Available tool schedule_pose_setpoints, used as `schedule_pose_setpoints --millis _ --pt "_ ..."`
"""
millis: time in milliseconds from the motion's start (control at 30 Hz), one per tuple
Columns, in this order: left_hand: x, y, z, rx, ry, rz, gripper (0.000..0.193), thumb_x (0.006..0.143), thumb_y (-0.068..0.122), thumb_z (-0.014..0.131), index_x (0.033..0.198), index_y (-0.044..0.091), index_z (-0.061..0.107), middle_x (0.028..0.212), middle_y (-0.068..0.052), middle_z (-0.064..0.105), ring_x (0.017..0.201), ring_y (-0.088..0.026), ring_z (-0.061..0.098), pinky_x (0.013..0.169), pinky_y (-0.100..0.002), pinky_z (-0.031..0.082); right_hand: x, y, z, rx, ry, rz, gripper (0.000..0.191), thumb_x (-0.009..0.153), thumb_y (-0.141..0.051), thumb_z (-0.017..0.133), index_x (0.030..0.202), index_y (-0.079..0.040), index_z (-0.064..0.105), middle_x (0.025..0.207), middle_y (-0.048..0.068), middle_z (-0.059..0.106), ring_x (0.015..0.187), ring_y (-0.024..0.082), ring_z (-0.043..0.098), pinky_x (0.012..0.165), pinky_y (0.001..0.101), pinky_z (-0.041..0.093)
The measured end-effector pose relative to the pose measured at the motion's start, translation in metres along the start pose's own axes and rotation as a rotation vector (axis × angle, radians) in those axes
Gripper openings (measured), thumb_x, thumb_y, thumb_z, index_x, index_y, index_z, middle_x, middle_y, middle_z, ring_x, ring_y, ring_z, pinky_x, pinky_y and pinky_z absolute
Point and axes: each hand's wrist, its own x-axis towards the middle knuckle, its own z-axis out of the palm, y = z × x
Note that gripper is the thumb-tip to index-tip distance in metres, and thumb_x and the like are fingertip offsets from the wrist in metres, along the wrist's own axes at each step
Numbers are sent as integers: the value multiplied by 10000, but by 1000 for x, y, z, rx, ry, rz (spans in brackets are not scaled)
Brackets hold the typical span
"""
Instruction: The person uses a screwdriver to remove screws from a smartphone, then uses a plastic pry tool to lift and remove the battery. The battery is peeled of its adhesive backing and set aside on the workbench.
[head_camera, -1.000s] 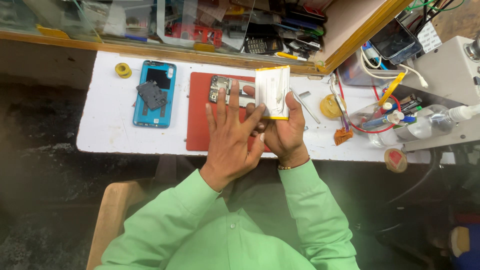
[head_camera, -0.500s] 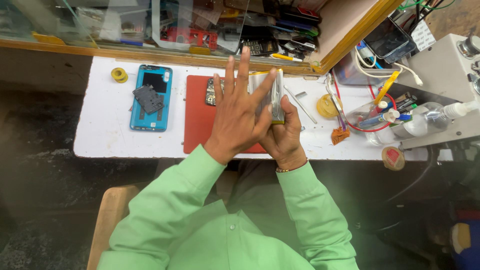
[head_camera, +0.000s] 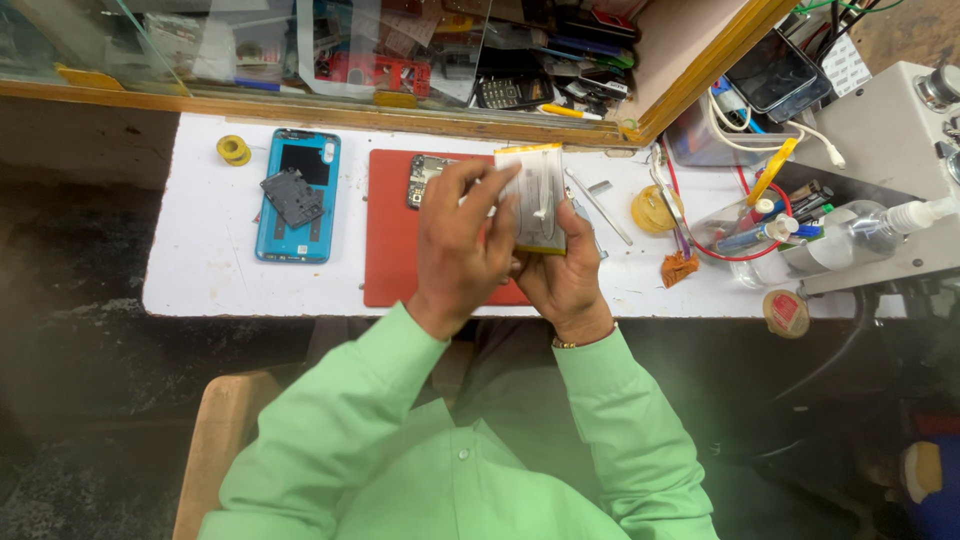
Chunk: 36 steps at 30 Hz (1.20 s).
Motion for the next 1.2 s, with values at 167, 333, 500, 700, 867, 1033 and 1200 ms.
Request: schedule_pose_setpoints --millis 167,333,500,700,867,1033,1200 --pt "25 -11 3 35 0 181 308 941 32 757 1244 61 708 1033 -51 654 894 -246 609 777 -378 512 -6 2 -2 -147 47 32 581 1010 -579 504 1350 -113 575 1015 70 657 755 190 515 689 372 447" --pt "29 -9 5 48 19 249 245 922 6 750 1161 43 711 982 -48 649 846 -246 632 732 -369 519 -7 4 -9 -207 98 31 527 989 -551 527 1268 -111 598 1003 66 645 783 195 525 686 375 446" --pt "32 -8 2 91 17 306 133 915 11 751 1027 37 684 924 -48 616 824 -238 622 708 -372 509 -9 7 -20 -315 124 -16 483 1019 -525 535 1179 -79 625 929 69 615 762 215 546 667 381 455" --pt "35 -7 4 75 -14 296 162 860 -5 732 962 43 614 900 -74 568 808 -269 592 709 -393 499 -6 6 -11 -354 130 -45 488 1036 -519 500 1185 -69 618 942 57 609 788 195 542 674 357 443" --pt "8 14 -1 -102 -174 247 207 817 -5 720 961 40 579 896 -110 545 814 -313 579 733 -430 485 6 -11 10 -176 305 -49 637 1000 -520 421 1339 8 531 1006 48 602 941 151 564 842 313 472" --pt "-31 25 -40 -302 -345 150 229 769 -16 699 943 35 560 883 -111 554 813 -301 605 709 -410 508 4 -30 20 -180 -33 4 824 1007 -621 474 1465 63 503 898 13 474 739 121 411 691 309 404" --pt "-63 24 -72 -339 -497 102 240 723 -23 692 920 43 573 857 -101 567 781 -301 604 684 -405 509 6 -20 20 -252 -39 3 878 992 -635 511 1486 90 474 893 5 441 735 114 388 687 311 388"
